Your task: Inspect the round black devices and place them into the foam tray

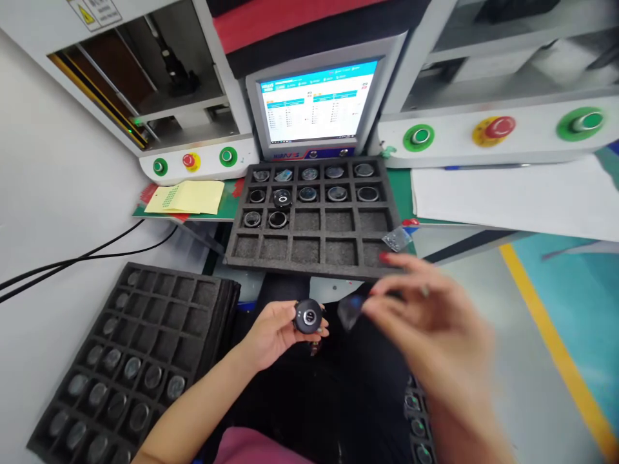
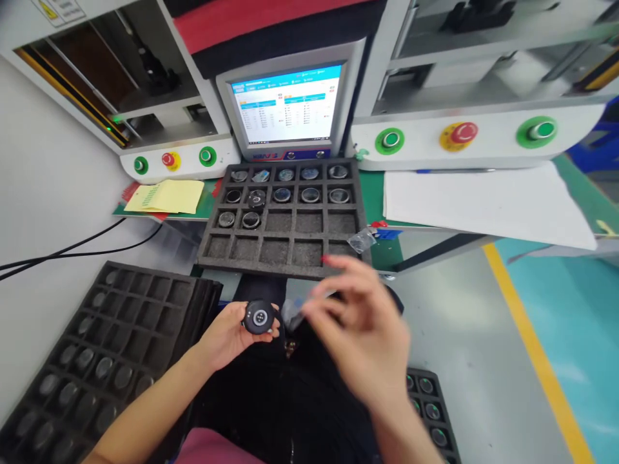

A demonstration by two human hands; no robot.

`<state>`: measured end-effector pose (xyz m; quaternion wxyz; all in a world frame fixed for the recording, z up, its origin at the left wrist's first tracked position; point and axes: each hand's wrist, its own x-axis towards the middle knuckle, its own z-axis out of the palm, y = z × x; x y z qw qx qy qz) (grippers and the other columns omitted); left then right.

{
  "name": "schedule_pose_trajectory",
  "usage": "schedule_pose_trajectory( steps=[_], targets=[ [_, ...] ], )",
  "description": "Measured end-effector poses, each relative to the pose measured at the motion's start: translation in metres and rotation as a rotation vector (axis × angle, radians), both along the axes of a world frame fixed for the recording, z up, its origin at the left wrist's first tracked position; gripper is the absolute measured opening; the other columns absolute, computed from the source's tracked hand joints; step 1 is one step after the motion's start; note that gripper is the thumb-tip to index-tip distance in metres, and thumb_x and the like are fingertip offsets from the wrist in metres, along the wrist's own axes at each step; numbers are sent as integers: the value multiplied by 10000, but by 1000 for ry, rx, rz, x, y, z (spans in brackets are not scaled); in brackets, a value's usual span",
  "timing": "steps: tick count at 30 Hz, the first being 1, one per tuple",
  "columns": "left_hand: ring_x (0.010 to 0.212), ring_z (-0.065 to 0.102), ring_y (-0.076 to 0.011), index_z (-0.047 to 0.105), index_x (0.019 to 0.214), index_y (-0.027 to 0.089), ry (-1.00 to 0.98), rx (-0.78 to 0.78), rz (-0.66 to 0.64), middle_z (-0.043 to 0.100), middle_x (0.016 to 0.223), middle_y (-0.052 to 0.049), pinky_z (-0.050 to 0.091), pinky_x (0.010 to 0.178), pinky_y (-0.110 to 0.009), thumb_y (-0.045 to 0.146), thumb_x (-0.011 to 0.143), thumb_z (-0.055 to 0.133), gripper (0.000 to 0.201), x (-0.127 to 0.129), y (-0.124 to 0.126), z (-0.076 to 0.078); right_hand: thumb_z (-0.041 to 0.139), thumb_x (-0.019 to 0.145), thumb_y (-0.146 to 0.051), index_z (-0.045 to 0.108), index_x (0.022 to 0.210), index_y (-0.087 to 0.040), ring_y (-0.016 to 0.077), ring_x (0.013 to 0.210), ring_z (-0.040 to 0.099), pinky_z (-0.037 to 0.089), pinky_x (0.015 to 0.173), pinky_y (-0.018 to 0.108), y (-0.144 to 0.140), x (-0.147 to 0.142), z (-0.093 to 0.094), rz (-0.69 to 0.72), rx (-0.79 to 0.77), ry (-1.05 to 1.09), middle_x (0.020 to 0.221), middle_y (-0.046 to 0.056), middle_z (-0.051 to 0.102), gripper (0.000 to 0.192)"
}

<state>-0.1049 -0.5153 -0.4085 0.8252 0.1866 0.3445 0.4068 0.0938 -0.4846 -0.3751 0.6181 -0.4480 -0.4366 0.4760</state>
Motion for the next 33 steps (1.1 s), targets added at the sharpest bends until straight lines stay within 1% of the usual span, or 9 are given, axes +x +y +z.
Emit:
schedule_pose_trajectory(
  steps=[2,7,10,13,16,19,23,27,33],
  targets=[
    [778,728,-167,768,989,97,-6,3,21,765,876,-116,578,726,-209,448,685,842,470,-3,1,1,849,587,-81,588,773,-204,94,797,631,565,732,221,46,22,-7,-212,-56,10,1024,9,612,343],
    [819,725,-164,758,1020,93,-62,31,2,759,895,-110,573,755,-201,420,686,848,477,-4,3,8,813,700,-100,579,794,-134,118,736,650,535,660,242,144,65,-18,-170,-239,-56,846,4,622,254],
    [843,721,-172,752,1029,86,-99,70,15,756,913,-118,564,758,-201,410,674,857,492,-2,4,12,748,800,-111,578,800,-125,109,720,634,536,629,230,166,68,-26,-154,-292,-120,807,-22,612,170],
    [870,719,-178,744,1055,94,-122,107,12,755,943,-119,557,767,-201,408,651,873,527,0,6,16,768,757,-93,531,760,-140,111,740,632,536,702,263,170,64,-37,-219,-288,-188,794,-27,583,242],
    [887,717,-168,745,1068,126,-117,159,16,755,943,-96,550,783,-195,412,642,877,530,2,6,18,791,652,-61,464,783,-213,154,956,648,485,891,316,165,62,-40,-324,-195,-231,940,14,576,383],
    [909,717,-166,746,1075,156,-84,211,10,757,950,-81,546,800,-198,396,639,882,517,3,6,19,765,610,-37,427,827,-264,191,1138,599,453,962,324,151,60,-32,-398,-76,-260,1116,47,543,461],
    [955,715,-184,734,1099,177,-32,269,0,756,986,-84,547,825,-224,378,641,885,523,5,8,20,768,603,-54,467,860,-260,199,1047,647,500,905,333,115,48,-13,-390,7,-249,1127,57,565,446],
    [1092,680,-215,684,1171,236,47,445,107,741,1082,-65,540,927,-296,299,668,874,542,10,6,17,821,624,-122,568,886,-222,150,857,671,578,799,301,51,15,-2,-274,82,-33,1049,45,618,378],
    [1218,605,-240,597,1272,295,537,956,312,716,1167,-61,459,1059,-385,134,717,811,616,13,-7,7,853,668,-252,641,932,-269,186,939,695,628,652,267,-21,-31,-7,177,-389,408,1116,43,657,339]
  ],
)
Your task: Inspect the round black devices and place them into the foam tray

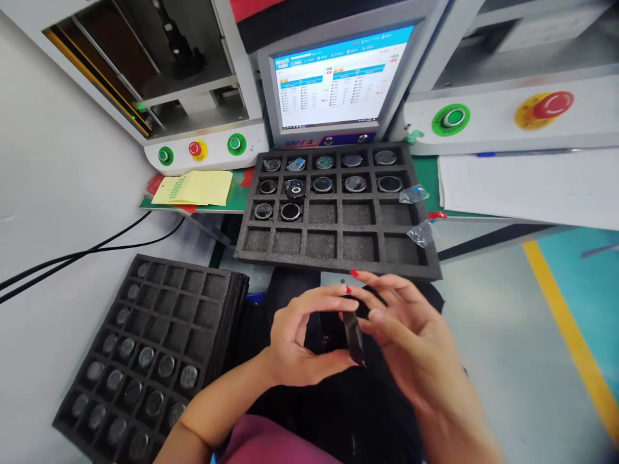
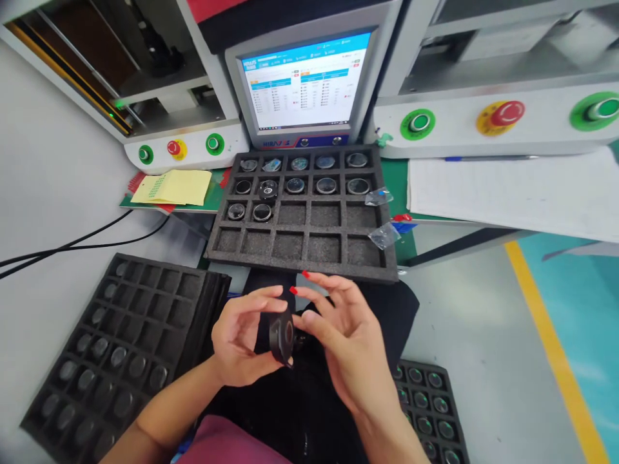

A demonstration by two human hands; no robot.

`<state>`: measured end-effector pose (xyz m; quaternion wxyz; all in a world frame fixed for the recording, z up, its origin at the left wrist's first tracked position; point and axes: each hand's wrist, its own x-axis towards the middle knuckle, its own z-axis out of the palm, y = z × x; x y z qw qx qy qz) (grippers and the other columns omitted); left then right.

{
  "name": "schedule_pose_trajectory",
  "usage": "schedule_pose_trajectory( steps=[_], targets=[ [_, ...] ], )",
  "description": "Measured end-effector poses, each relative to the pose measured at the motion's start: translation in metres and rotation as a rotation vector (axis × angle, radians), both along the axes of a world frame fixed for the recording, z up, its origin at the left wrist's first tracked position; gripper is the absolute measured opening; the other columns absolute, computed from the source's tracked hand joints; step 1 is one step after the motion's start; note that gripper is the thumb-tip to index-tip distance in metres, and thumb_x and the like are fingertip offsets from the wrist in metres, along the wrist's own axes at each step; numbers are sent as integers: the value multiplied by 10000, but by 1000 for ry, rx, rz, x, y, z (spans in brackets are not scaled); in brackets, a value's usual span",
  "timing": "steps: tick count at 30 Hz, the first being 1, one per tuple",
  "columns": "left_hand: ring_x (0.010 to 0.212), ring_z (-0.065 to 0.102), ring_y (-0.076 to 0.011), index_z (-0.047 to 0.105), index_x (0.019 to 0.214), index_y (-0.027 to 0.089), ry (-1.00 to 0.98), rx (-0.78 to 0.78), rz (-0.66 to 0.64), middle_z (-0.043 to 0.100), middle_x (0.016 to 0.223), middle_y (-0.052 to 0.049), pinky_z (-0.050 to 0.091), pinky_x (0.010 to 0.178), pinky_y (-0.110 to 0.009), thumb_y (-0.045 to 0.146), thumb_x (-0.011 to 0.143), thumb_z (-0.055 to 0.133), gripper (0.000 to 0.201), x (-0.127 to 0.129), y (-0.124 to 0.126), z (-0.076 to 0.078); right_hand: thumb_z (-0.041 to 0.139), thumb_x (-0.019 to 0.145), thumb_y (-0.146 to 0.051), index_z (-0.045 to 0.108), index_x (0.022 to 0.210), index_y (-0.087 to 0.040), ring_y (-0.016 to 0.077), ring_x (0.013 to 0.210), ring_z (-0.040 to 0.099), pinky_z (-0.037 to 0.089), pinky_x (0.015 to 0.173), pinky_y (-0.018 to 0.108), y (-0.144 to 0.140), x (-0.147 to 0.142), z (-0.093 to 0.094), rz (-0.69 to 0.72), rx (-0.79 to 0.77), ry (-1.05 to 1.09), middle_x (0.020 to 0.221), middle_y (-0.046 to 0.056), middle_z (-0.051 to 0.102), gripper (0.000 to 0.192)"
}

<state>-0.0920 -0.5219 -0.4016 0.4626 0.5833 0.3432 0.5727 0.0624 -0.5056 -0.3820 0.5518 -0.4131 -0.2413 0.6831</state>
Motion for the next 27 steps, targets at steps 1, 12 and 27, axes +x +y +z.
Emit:
schedule_pose_trajectory(
  steps=[1,12,27],
  targets=[
    [1222,599,-240,588,1284,311,69,68,20,731,1130,-51,440,1071,-389,147,719,814,630,-1,-2,-1,871,644,-254,648,918,-271,184,935,697,620,647,246,-4,-3,-1,38,-49,67,1093,46,674,354],
    [949,696,-219,666,1177,218,-174,-330,-200,720,1124,-107,532,857,-330,333,776,757,427,1,-7,3,833,671,-125,660,970,-330,110,791,641,628,621,220,-10,22,24,92,168,-42,1231,18,598,402],
    [853,704,-180,757,1070,231,-329,-706,-591,730,986,-75,591,770,-295,184,514,937,586,-5,10,13,759,743,-117,652,999,-320,178,799,688,651,723,357,-17,32,40,75,342,-396,1238,61,580,344]
  ],
)
